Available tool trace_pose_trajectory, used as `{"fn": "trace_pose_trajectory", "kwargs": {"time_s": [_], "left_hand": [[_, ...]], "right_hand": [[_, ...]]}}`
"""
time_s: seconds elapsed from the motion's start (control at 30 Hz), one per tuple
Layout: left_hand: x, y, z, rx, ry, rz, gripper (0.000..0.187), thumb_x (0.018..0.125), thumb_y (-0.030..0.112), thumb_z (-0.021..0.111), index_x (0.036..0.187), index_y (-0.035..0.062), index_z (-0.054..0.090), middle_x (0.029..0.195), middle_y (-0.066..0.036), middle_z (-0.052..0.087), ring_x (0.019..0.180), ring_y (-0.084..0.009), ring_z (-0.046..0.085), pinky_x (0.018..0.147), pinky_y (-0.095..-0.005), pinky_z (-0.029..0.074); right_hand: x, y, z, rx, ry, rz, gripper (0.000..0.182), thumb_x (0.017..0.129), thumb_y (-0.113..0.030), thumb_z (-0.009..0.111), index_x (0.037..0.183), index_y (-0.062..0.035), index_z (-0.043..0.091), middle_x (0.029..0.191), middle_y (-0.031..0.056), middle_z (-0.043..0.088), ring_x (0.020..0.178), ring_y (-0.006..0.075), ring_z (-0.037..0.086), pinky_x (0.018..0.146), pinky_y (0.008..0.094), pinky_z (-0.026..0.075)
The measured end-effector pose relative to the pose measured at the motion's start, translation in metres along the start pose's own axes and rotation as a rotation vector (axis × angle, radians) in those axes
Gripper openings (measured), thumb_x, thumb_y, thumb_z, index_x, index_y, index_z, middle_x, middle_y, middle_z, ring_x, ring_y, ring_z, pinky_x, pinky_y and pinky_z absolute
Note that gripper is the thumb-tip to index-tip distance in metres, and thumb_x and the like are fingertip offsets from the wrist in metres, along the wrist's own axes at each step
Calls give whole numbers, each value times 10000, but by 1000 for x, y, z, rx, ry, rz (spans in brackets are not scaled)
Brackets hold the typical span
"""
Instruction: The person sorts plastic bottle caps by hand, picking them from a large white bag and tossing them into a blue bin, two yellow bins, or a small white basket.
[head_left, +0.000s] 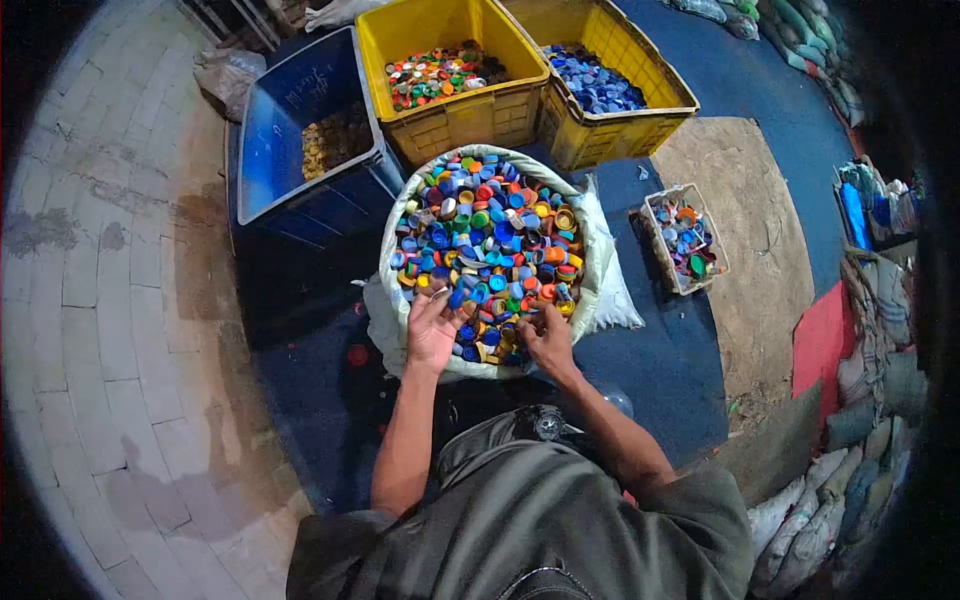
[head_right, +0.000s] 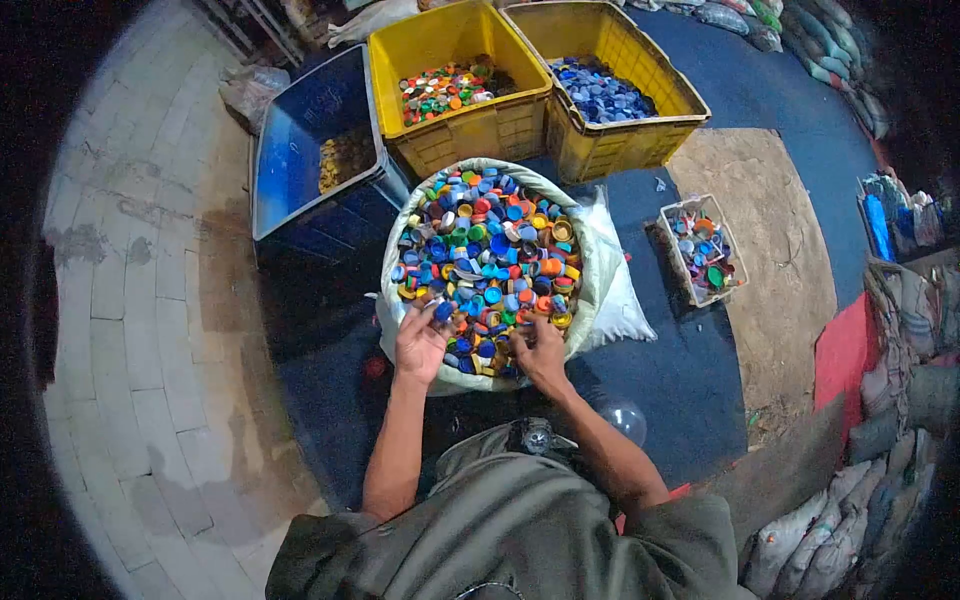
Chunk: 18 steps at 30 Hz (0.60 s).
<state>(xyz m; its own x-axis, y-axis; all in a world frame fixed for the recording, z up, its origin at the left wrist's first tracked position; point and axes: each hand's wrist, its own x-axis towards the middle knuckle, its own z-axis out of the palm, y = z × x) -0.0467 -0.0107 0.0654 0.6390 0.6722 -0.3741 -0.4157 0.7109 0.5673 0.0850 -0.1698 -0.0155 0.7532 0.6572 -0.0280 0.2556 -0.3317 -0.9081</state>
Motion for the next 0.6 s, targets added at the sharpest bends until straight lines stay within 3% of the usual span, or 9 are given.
{"fn": "trace_pose_trajectory", "kwargs": {"time_s": [0.03,0.13,0.17,0.27,0.3,0.43,0.6], "left_hand": [[-9,2,-1,-86,11,-17,209,875,163,587,1048,56,543,930,-54,592,892,-201,602,854,-414,500],[-22,-1,-18,-173,60,-89,178,876,205,588,990,68,576,868,-44,595,842,-191,599,806,-375,489],[-25,-5,-21,-124,114,-93,162,877,227,593,937,76,588,813,-24,585,780,-172,583,723,-326,469],[-27,-22,-51,-249,176,-204,178,878,212,571,970,59,569,817,-33,570,723,-173,547,695,-326,461],[-32,-25,-47,-197,244,-204,139,881,207,582,943,84,563,790,-11,558,673,-142,523,620,-302,452],[-46,-42,-48,144,273,-152,107,877,203,611,894,124,542,727,5,545,589,-105,508,535,-280,442],[-50,-60,-49,552,279,-82,200,822,129,685,935,63,534,747,-4,564,563,-75,500,461,-231,416]], "right_hand": [[-2,-5,3,-85,16,-54,407,728,-179,723,1072,-20,575,853,128,651,787,302,584,753,421,448],[-5,-13,14,-270,115,-189,453,712,-207,747,1085,-26,566,856,144,618,823,320,554,730,426,433],[-4,-11,17,-277,86,-189,528,690,-252,770,1107,-17,547,877,159,584,851,340,537,740,435,416],[-6,-36,18,-366,52,-143,581,692,-288,768,1130,3,523,906,170,576,868,338,528,744,431,391],[-4,-34,20,-395,32,-168,591,706,-313,754,1143,4,514,934,167,568,888,329,515,743,426,365],[-5,-36,27,-523,68,-145,601,724,-360,739,1151,-1,514,955,172,576,913,333,513,777,431,361],[-4,-36,34,-461,173,-142,595,732,-372,733,1138,7,520,944,164,589,918,338,516,790,440,363]]}}
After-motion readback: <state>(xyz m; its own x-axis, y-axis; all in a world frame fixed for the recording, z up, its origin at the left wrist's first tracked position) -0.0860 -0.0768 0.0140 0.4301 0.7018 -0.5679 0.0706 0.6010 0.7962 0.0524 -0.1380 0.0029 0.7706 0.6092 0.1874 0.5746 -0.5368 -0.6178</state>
